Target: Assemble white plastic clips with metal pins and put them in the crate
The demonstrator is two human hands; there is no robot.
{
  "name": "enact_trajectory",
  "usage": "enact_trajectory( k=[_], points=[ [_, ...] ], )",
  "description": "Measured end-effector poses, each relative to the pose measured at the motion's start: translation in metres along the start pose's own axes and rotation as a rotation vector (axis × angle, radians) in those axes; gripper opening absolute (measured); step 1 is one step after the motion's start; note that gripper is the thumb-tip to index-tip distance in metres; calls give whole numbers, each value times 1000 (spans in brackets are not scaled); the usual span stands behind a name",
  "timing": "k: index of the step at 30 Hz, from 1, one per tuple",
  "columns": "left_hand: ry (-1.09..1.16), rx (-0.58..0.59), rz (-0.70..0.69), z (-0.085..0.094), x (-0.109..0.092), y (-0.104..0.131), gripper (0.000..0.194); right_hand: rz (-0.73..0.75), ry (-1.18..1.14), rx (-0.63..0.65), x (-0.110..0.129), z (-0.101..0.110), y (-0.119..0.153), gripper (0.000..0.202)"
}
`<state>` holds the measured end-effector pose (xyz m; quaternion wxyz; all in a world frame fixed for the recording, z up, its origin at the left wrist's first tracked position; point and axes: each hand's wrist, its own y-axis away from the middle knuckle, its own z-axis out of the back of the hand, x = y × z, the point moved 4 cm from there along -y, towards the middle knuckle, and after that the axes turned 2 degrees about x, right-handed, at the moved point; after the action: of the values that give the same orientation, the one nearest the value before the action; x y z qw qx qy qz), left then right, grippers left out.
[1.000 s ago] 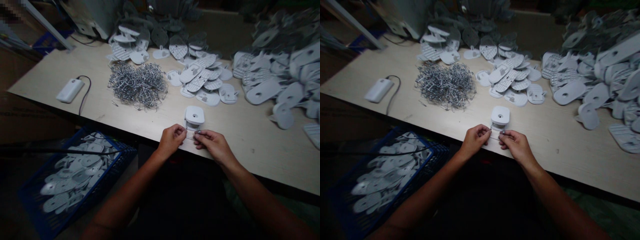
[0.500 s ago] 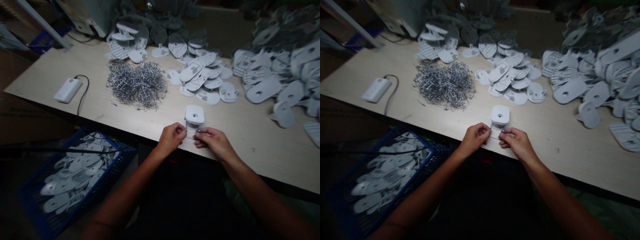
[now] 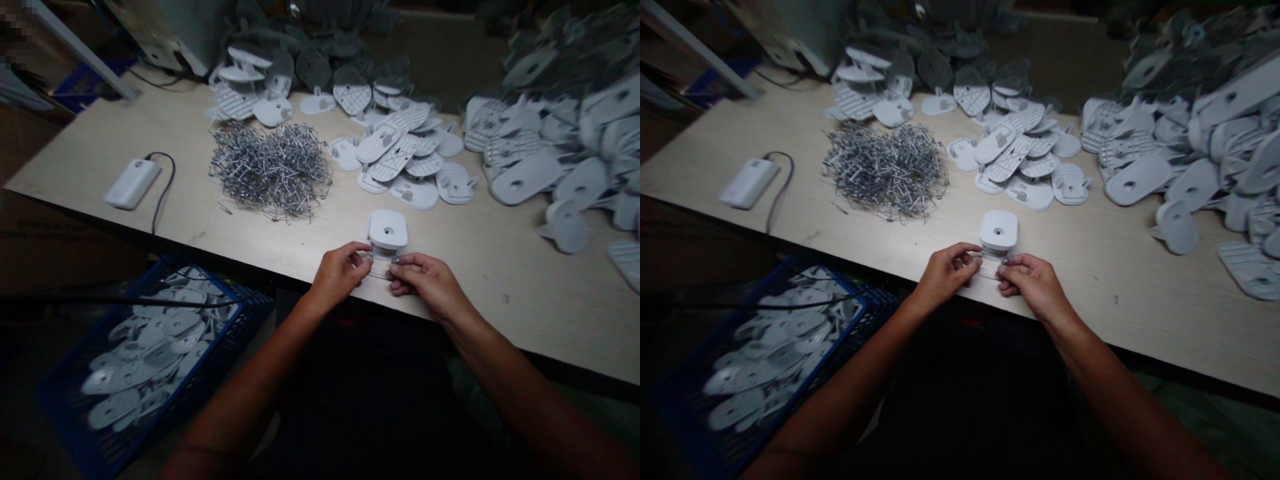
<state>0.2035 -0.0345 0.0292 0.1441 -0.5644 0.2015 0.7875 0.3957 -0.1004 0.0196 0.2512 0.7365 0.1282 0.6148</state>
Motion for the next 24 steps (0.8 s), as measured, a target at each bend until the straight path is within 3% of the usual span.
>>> enact_trajectory(
  k=[8, 19, 24],
  points=[
    [-44, 89, 17, 5, -7, -9, 31, 1, -65, -42, 1, -5, 1, 43],
    [-52, 88, 26, 3, -9, -25, 24, 59, -79, -117, 10, -4, -6, 50],
    [-115, 75, 9, 3, -13, -9, 24, -20, -105, -58, 7, -3, 5, 52]
  ],
)
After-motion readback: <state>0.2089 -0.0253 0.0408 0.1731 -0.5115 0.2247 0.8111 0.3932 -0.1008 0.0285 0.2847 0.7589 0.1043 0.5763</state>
